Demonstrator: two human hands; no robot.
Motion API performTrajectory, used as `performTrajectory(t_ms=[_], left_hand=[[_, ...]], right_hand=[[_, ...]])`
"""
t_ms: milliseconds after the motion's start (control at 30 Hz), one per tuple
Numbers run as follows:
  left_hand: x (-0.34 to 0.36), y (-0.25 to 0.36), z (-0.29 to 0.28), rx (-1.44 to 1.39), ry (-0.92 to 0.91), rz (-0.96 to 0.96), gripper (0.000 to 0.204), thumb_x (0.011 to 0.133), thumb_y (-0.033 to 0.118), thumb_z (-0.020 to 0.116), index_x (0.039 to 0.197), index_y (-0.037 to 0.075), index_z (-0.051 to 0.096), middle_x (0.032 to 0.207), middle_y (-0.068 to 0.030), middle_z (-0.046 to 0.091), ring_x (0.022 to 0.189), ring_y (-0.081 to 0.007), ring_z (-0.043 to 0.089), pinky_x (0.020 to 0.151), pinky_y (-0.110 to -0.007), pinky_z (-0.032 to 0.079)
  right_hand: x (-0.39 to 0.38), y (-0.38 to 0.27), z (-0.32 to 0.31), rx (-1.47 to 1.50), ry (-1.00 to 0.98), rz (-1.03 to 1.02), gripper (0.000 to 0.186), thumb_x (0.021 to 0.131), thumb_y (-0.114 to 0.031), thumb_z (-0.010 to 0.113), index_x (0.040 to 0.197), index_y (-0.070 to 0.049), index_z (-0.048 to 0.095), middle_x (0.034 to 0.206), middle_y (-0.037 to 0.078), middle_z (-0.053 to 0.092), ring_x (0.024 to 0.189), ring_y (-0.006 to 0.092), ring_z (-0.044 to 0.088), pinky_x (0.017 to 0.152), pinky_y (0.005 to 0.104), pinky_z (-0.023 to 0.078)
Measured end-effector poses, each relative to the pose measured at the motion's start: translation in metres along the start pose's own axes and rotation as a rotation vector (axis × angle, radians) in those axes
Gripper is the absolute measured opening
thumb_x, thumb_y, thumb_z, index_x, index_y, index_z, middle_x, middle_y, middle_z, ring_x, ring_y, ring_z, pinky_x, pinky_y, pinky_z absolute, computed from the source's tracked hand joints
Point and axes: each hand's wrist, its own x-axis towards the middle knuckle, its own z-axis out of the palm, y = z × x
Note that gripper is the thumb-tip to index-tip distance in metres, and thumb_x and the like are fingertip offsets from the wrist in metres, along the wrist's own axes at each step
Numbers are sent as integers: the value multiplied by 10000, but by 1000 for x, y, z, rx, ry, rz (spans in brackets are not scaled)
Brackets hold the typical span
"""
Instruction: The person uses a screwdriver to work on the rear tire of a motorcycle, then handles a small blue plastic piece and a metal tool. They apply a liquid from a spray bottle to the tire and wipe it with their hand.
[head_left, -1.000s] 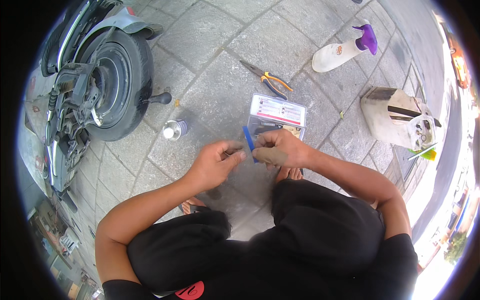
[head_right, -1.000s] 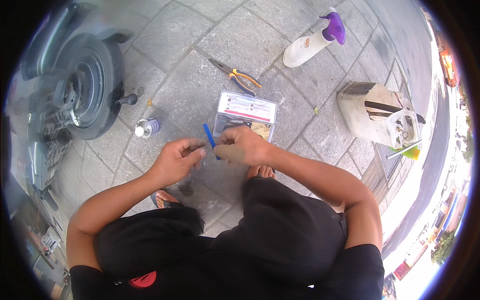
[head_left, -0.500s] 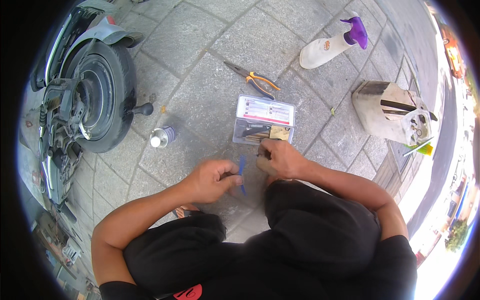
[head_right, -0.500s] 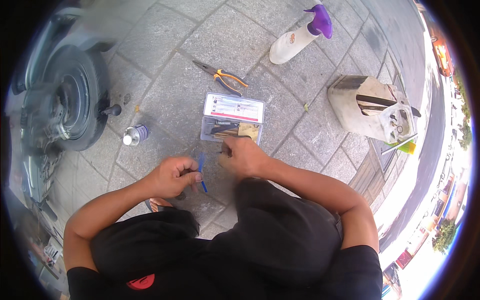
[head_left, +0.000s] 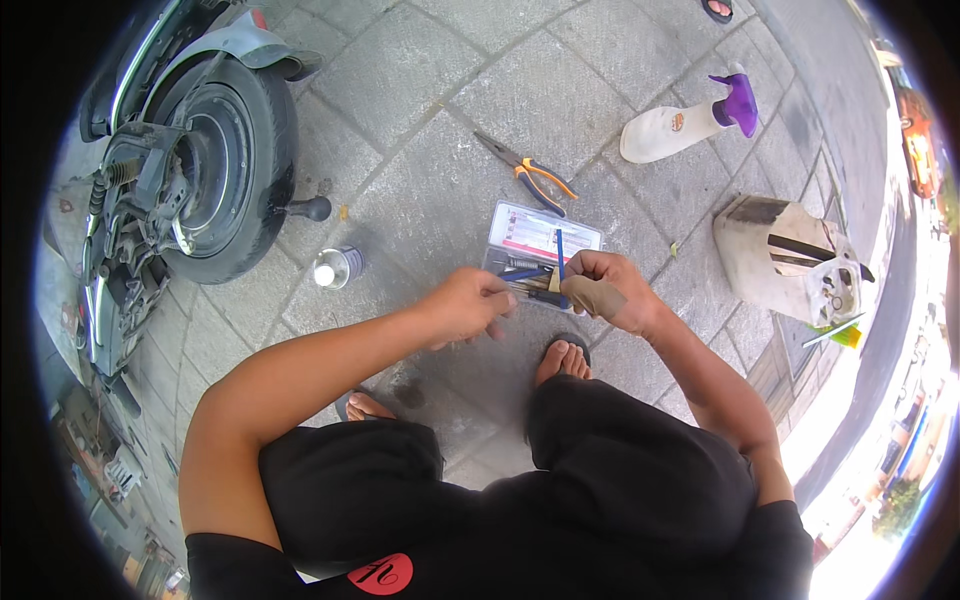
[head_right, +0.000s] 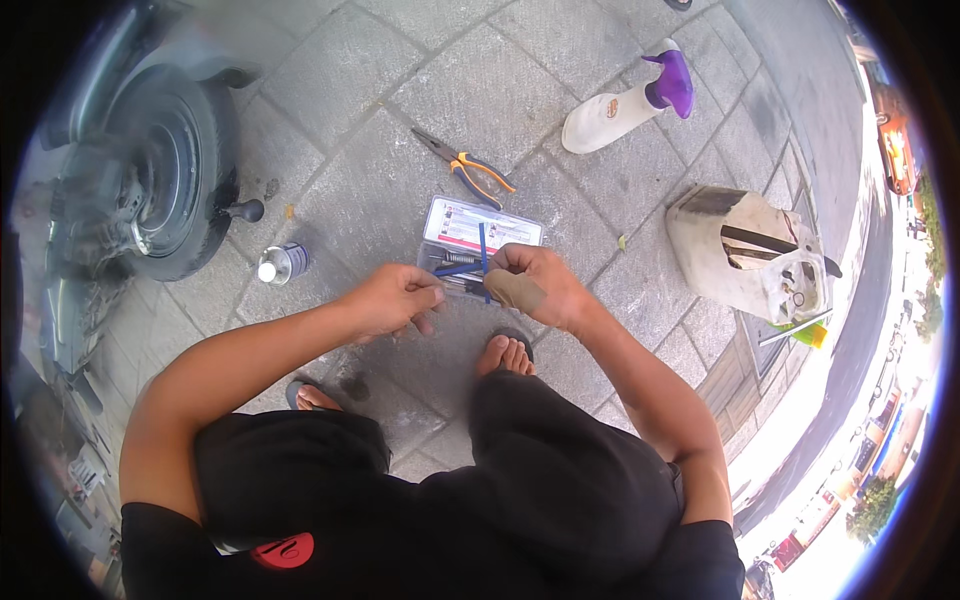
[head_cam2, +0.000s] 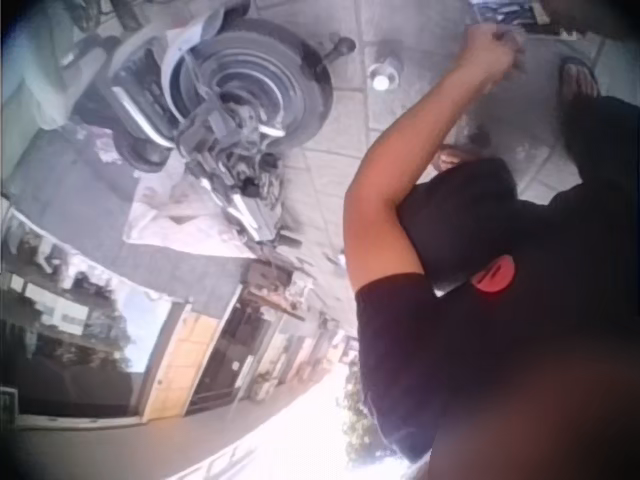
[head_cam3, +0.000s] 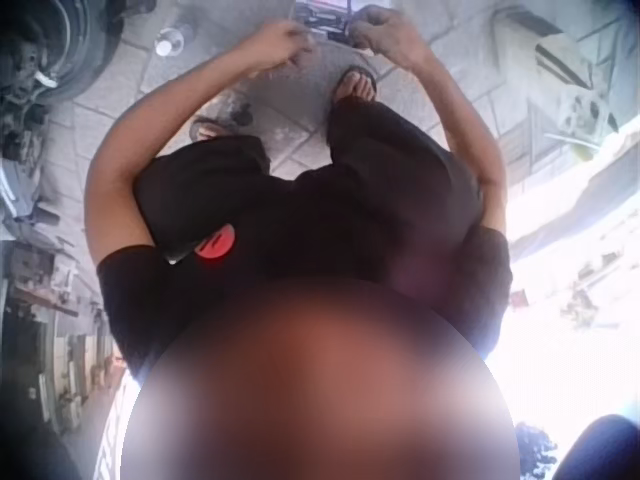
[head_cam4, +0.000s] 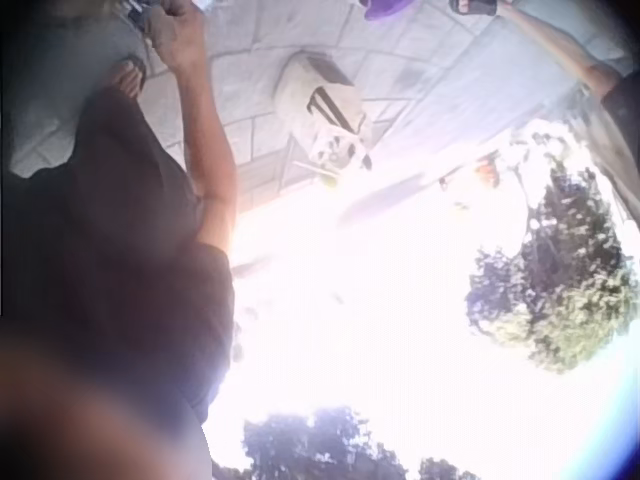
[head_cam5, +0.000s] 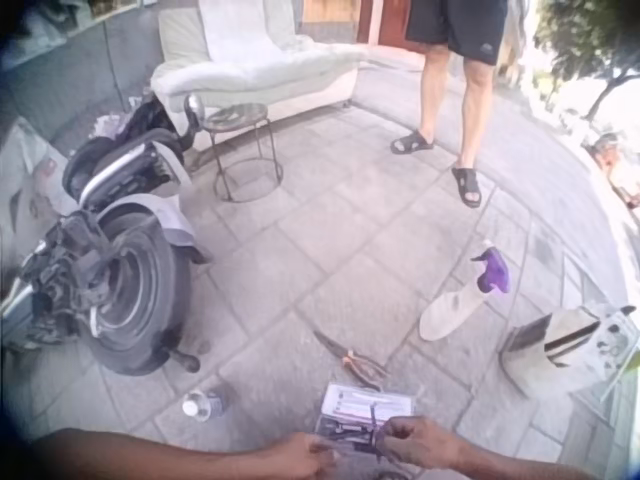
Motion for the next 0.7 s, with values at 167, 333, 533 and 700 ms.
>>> performTrajectory(t_ms=[167,333,533,700], left_hand=[[-41,34,-20,-175,45,250,377,1081,300,708,1301,-4,671,1052,-80,715,775,-158,733,496,-243,476],[-87,52,-42,-253,114,422,312,1091,323,696,1188,26,682,997,-61,701,782,-153,735,475,-230,440],[-148,83,-69,-330,296,635,205,1096,248,687,1113,47,657,981,-52,696,773,-154,733,477,-236,444],[-191,127,-101,29,680,1097,169,1068,150,718,1144,3,688,1015,-53,721,819,-131,728,589,-242,522]], right_hand=[[-10,-43,9,-54,-170,-39,124,911,-158,723,894,-44,678,784,18,693,714,95,620,644,284,495],[-15,-113,16,-132,-178,-248,168,917,-141,708,1028,-18,729,827,8,683,752,83,621,670,288,508],[-27,-208,33,-248,-216,-448,224,988,-164,724,1146,-7,751,832,-27,658,748,46,585,656,258,486],[-33,-283,54,-298,-173,-713,208,998,-136,728,1168,-18,749,855,-26,664,731,33,570,640,244,466]])
